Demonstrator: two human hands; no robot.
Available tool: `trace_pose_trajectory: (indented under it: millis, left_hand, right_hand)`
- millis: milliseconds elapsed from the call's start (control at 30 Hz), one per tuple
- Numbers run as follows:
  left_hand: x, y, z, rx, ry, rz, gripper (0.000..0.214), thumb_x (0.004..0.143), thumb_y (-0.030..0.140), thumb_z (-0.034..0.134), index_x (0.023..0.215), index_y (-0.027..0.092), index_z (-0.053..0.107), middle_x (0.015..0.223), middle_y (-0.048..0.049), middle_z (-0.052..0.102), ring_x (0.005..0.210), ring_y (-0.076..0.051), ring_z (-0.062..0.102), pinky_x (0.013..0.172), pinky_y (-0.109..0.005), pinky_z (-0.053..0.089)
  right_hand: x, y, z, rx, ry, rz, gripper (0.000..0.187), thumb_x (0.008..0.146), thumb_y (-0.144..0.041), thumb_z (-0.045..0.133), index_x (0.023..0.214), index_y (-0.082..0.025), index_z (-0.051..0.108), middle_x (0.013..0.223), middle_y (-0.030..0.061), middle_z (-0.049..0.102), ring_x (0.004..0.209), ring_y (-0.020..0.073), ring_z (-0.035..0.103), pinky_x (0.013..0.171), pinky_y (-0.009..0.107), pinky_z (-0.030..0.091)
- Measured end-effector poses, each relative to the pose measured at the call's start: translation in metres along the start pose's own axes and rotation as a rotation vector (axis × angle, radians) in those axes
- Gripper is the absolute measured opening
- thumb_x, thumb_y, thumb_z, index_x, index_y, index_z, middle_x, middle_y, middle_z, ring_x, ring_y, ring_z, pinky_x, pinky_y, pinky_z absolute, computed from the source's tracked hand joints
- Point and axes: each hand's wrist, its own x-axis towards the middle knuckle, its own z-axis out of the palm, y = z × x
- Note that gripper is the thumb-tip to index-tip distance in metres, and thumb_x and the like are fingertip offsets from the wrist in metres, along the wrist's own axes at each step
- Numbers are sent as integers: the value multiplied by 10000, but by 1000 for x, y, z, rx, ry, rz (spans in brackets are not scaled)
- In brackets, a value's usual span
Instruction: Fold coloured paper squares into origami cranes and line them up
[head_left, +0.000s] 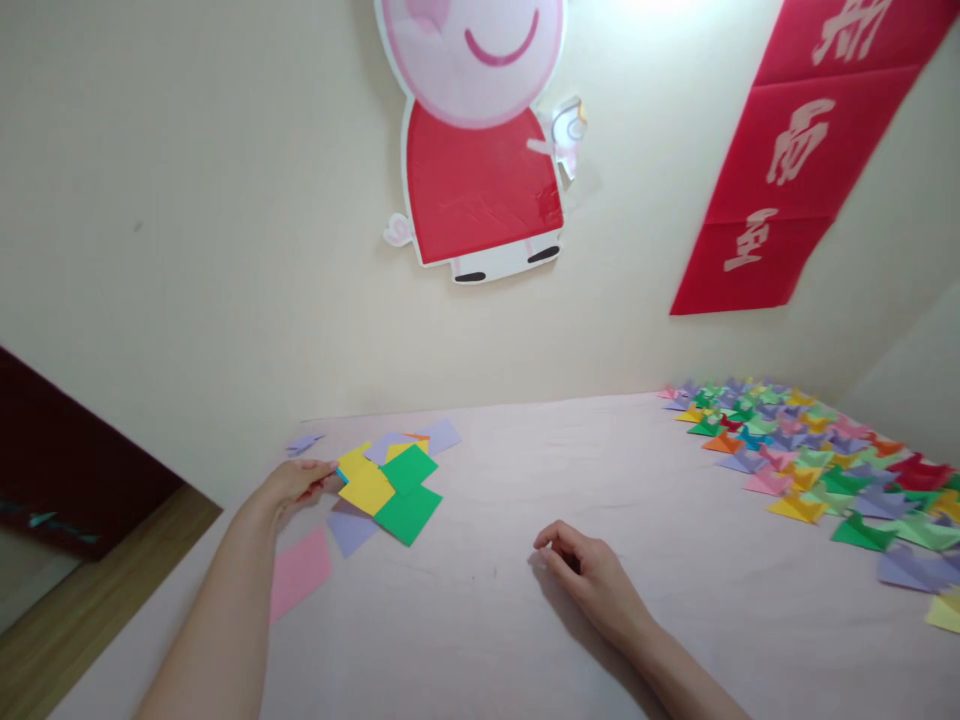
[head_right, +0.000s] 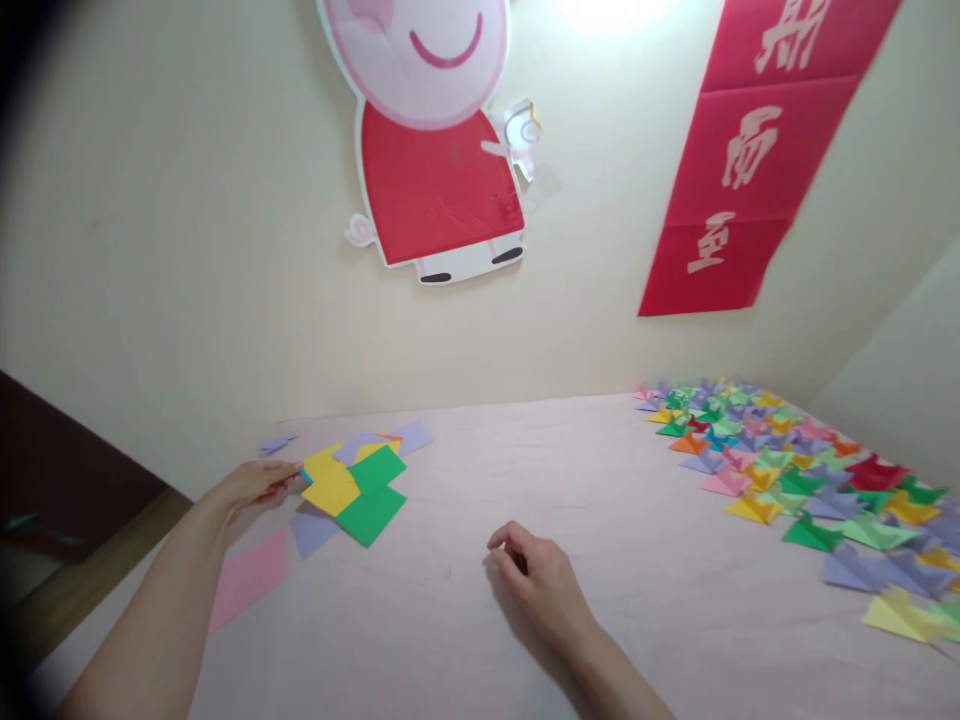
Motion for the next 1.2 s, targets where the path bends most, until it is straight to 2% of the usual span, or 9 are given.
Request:
trace_pose_trajectory:
  millis: [100,200,367,533,767,867,1000,1100,1200]
  left_hand:
    - [-8,7,-18,152,220,-51,268,665,400,661,549,184,553,478,9,484,481,-170,480,470,-252,308]
    - [-21,15,-30,283,420,-76,153,721,343,619,682,195,631,676,-52,635,658,-258,589,531,-286,355]
    - [-40,30,-17,371,543,43,199,866,340,502,933,206,632,990,-59,705,905,-254,635,668,-283,435]
    - [-52,45,21,443,481,177,150,891,294,499,912,202,615,987,-34,713,916,-208,649,717,-247,445]
    - [-75,54,98,622,314,352,60,867,177,561,853,206,612,840,-43,698,797,-220,648,682,-280,406]
    - [-102,63,129,652,265,463,116,926,190,485,919,201,601,827,-60,681,800,-227,634,721,-310,417]
    - [-155,81,174,656,64,748,98,917,178,523,887,227,602,881,-37,679,871,-216,618,836,-335,423]
    - [-186,90,203,616,-29,933,118,907,152,515,950,221,601,878,-43,672,860,-220,615,819,-351,451]
    - [-196,93,223,548,-22,1015,187,881,136,491,995,199,625,905,-63,670,855,-231,611,800,-364,493]
  right_hand:
    - [0,-1,0,5,-3,-3,231,869,-375,459,837,-211,619,563,-52,475,556,139,457,555,238,322]
    - [0,1,1,-8,-29,-6,254,879,-407,450,835,-216,612,580,-44,497,573,149,484,569,244,345]
    - [0,7,4,-15,-41,-3,292,886,-457,435,864,-223,607,590,-42,499,582,159,503,588,254,361]
    - [-1,4,3,-17,-39,-1,309,892,-466,421,881,-220,608,597,-40,506,586,159,502,585,254,362]
    - [-2,3,1,-44,-24,-28,294,897,-436,420,876,-218,616,595,-36,531,576,154,514,570,249,368]
    - [-2,5,3,-62,-1,-43,287,914,-424,416,946,-219,614,626,-30,557,586,153,538,586,251,407]
    - [0,10,5,-123,98,-173,297,905,-301,441,1173,-233,549,878,23,642,741,166,606,711,272,494]
    - [0,15,3,-243,213,-340,327,830,-147,443,1096,-242,607,1052,82,623,935,223,591,832,361,496]
    - [-4,5,-3,-287,276,-373,336,796,-108,453,1048,-237,634,1075,106,603,971,266,575,851,433,484]
